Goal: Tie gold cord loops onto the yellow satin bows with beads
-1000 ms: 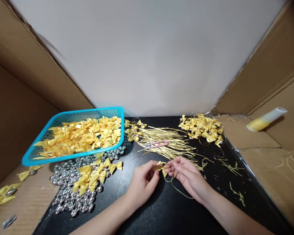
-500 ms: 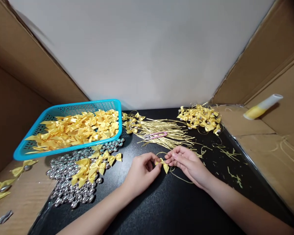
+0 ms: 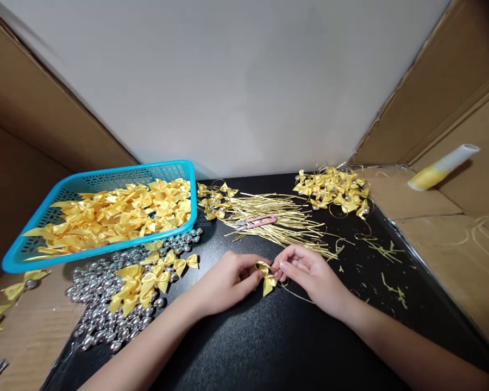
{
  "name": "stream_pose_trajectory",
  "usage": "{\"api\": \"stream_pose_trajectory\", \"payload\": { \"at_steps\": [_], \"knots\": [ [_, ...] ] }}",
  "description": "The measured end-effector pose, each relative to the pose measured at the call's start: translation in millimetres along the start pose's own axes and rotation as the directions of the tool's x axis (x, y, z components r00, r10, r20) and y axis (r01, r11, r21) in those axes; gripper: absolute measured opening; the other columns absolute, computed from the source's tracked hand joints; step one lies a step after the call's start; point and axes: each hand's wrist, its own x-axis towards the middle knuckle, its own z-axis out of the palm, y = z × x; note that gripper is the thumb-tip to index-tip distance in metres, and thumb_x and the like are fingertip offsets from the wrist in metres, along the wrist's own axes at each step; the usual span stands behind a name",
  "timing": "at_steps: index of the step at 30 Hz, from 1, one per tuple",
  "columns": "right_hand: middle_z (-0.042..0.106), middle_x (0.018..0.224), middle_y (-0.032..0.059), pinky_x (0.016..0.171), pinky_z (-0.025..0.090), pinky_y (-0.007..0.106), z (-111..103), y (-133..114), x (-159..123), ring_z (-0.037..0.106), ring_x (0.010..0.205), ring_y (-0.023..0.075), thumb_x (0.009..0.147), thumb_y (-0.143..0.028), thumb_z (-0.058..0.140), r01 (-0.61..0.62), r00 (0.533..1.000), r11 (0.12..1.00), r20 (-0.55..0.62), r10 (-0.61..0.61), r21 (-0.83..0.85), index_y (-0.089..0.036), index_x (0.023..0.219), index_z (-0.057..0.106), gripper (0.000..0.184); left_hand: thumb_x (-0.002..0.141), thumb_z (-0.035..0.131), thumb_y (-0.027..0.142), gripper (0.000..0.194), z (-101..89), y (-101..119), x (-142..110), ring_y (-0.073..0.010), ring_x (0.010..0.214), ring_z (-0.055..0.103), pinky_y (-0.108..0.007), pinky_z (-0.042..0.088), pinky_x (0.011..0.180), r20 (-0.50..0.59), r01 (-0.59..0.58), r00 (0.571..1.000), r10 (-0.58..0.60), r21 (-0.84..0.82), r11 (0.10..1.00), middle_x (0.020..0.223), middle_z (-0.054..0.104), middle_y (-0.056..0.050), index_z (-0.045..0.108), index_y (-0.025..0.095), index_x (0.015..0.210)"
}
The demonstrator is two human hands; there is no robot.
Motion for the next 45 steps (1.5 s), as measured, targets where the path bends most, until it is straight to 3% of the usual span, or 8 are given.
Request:
{"api": "stream_pose_trajectory", "payload": {
  "at_steps": [10, 16, 22, 26, 31, 37, 40, 45],
  "knots": [
    [0.063, 0.074, 0.0015, 0.066, 0.052, 0.025, 3.8, 1.6, -5.0, 0.062, 0.068, 0.0122, 0.083, -0.039, 0.064, 0.046, 0.998, 0.997, -0.041, -0.049, -0.068, -0.017, 0.081, 0.058, 0.023, 0.084, 0.057, 0.021, 0.021, -10.0, 3.1, -2.0, -0.0103, 0.044, 0.05, -0.019, 0.033, 0.045, 0.111, -0.055, 0.993, 0.04, 0.136, 0.989, 0.054, 0.061, 0.004, 0.069, 0.02, 0.101],
    [0.058, 0.074, -0.0006, 0.054, 0.048, 0.021, 12.5, 6.3, -23.4, 0.055, 0.055, 0.008, 0.092, -0.028, 0.053, 0.298, 0.911, 0.932, -0.231, -0.342, -0.206, -0.019, 0.086, 0.054, 0.012, 0.087, 0.056, 0.023, 0.014, -5.2, 0.5, -0.9, -0.0123, 0.057, 0.056, -0.022, 0.04, 0.055, 0.128, -0.139, 0.987, 0.096, 0.387, 0.912, 0.068, 0.063, 0.0, 0.066, 0.018, 0.096],
    [0.052, 0.065, -0.0018, 0.052, 0.04, 0.02, 22.7, 8.1, -32.6, 0.049, 0.055, 0.009, 0.089, -0.017, 0.052, 0.293, 0.922, 0.785, -0.056, -0.383, -0.546, -0.019, 0.078, 0.055, 0.011, 0.093, 0.049, 0.024, 0.017, 4.0, -13.8, -1.0, -0.0166, 0.078, 0.061, -0.028, 0.049, 0.069, 0.036, -0.24, 0.966, 0.255, 0.486, 0.84, 0.091, 0.061, -0.006, 0.064, 0.017, 0.092],
    [0.048, 0.059, -0.0033, 0.049, 0.033, 0.019, 23.5, 11.0, -27.3, 0.042, 0.05, 0.0076, 0.086, -0.013, 0.051, 0.231, 0.941, 0.683, -0.02, -0.339, -0.693, -0.018, 0.074, 0.055, 0.014, 0.092, 0.05, 0.022, 0.014, 5.9, -17.2, -0.1, -0.0161, 0.08, 0.059, -0.028, 0.049, 0.071, -0.025, -0.231, 0.965, 0.262, 0.399, 0.887, 0.09, 0.06, -0.006, 0.062, 0.016, 0.087],
    [0.049, 0.06, -0.0032, 0.05, 0.033, 0.019, 21.6, 12.5, -25.1, 0.043, 0.052, 0.0078, 0.087, -0.015, 0.049, 0.217, 0.943, 0.677, -0.029, -0.333, -0.703, -0.018, 0.075, 0.054, 0.014, 0.086, 0.056, 0.013, 0.008, 2.2, -12.8, 1.5, -0.0134, 0.074, 0.058, -0.023, 0.045, 0.066, -0.081, -0.168, 0.978, 0.192, 0.244, 0.955, 0.082, 0.062, -0.003, 0.061, 0.015, 0.081],
    [0.05, 0.06, -0.003, 0.05, 0.033, 0.019, 21.3, 10.8, -24.8, 0.044, 0.052, 0.0079, 0.087, -0.015, 0.049, 0.212, 0.943, 0.688, -0.038, -0.33, -0.694, -0.018, 0.075, 0.055, 0.014, 0.088, 0.056, 0.025, 0.013, 2.2, -7.0, -0.3, -0.012, 0.062, 0.055, -0.023, 0.04, 0.058, -0.121, 0.062, 0.991, -0.055, 0.058, 0.996, 0.07, 0.062, 0.0, 0.061, 0.016, 0.079],
    [0.05, 0.06, -0.0027, 0.049, 0.034, 0.019, 21.4, 9.4, -24.4, 0.044, 0.051, 0.0081, 0.087, -0.016, 0.049, 0.201, 0.942, 0.711, -0.066, -0.328, -0.674, -0.018, 0.074, 0.055, 0.015, 0.088, 0.055, 0.035, 0.021, 5.5, -5.7, -0.7, -0.0102, 0.056, 0.053, -0.021, 0.041, 0.053, -0.065, 0.179, 0.979, -0.195, -0.2, 0.963, 0.065, 0.059, 0.002, 0.059, 0.016, 0.081],
    [0.047, 0.057, -0.0037, 0.049, 0.033, 0.019, 20.0, 10.7, -23.5, 0.042, 0.05, 0.0078, 0.088, -0.018, 0.047, 0.179, 0.944, 0.71, -0.085, -0.32, -0.682, -0.018, 0.075, 0.054, 0.015, 0.084, 0.06, 0.037, 0.024, 9.4, -2.0, 1.7, -0.0073, 0.051, 0.05, -0.019, 0.04, 0.05, -0.012, 0.224, 0.967, -0.255, -0.437, 0.871, 0.062, 0.056, 0.004, 0.057, 0.014, 0.078]
  ]
}}
